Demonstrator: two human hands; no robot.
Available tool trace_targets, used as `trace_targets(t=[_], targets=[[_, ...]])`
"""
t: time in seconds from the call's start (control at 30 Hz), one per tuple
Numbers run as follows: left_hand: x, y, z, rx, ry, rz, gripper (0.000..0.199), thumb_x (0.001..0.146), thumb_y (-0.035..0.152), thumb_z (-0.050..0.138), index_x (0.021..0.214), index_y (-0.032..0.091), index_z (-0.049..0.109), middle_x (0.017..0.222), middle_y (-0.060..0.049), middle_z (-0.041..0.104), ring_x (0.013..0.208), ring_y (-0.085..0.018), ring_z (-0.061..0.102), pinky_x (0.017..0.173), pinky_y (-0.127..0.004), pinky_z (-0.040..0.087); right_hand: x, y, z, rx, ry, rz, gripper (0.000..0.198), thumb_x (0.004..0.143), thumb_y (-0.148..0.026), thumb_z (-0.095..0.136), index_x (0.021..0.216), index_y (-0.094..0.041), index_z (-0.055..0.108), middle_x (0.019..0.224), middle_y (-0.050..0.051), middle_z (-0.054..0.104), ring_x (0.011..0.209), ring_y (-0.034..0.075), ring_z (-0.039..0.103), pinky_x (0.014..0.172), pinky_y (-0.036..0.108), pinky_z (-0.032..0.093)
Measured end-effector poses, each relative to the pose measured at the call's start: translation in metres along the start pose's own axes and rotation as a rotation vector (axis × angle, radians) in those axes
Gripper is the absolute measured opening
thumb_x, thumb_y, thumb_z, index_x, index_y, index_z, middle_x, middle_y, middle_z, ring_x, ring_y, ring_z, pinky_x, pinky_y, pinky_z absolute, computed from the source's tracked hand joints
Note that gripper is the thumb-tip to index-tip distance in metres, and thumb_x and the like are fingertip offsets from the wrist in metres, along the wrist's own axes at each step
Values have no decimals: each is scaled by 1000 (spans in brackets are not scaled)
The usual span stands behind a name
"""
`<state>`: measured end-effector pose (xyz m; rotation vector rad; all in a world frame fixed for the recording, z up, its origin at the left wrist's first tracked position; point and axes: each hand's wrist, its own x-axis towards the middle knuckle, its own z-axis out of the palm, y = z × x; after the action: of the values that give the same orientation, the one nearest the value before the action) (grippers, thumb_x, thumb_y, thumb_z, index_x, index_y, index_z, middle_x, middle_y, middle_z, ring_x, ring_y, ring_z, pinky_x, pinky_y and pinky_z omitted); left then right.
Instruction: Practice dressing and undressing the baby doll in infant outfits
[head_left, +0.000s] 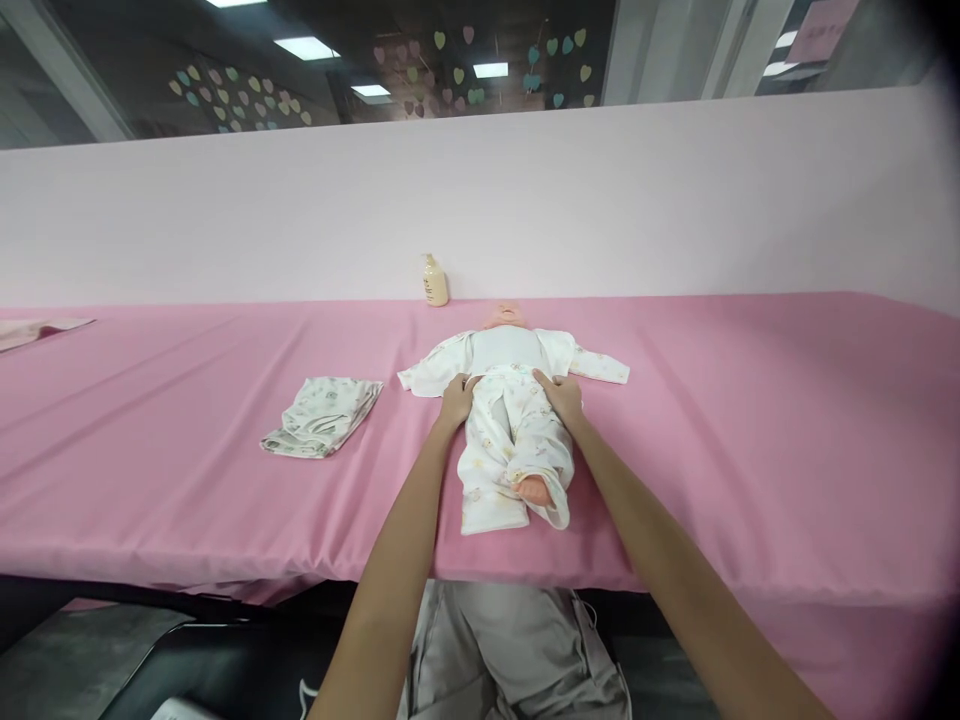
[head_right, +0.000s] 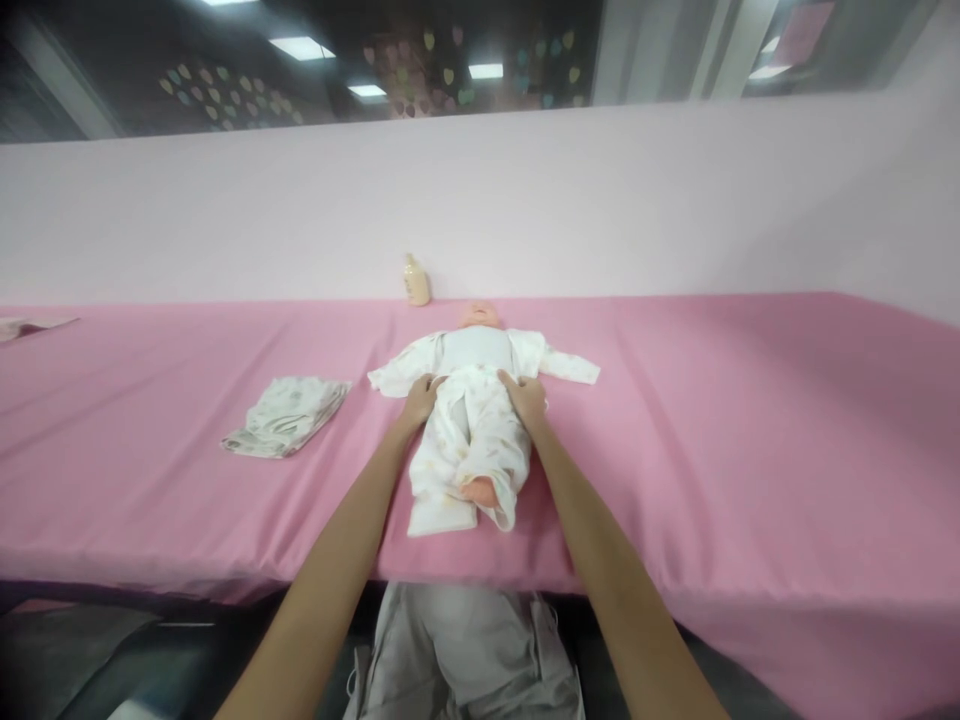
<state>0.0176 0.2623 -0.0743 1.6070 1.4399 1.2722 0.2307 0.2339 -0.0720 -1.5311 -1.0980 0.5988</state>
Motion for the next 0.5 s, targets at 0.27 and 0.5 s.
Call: trace_targets(t=[0.27,0.5], targets=[[-14,10,-5,-527,-205,-222,35,73,47,65,83,14,67,75,-8,68,79,-22,64,77,-35,49,2,2,-1,360,-189,241,33,72,-53,63,71,-20,59,61,2,61,57,16,56,53,29,47],[-26,24,0,-894,-380,-291,27,78,40,59,86,14,66,78,-9,70,91,-26,65,91,-40,47,-17,-15,-13,900,-504,231,31,79,-49,56,85,-19,64,76,2,68,74,20,64,73,32,52]])
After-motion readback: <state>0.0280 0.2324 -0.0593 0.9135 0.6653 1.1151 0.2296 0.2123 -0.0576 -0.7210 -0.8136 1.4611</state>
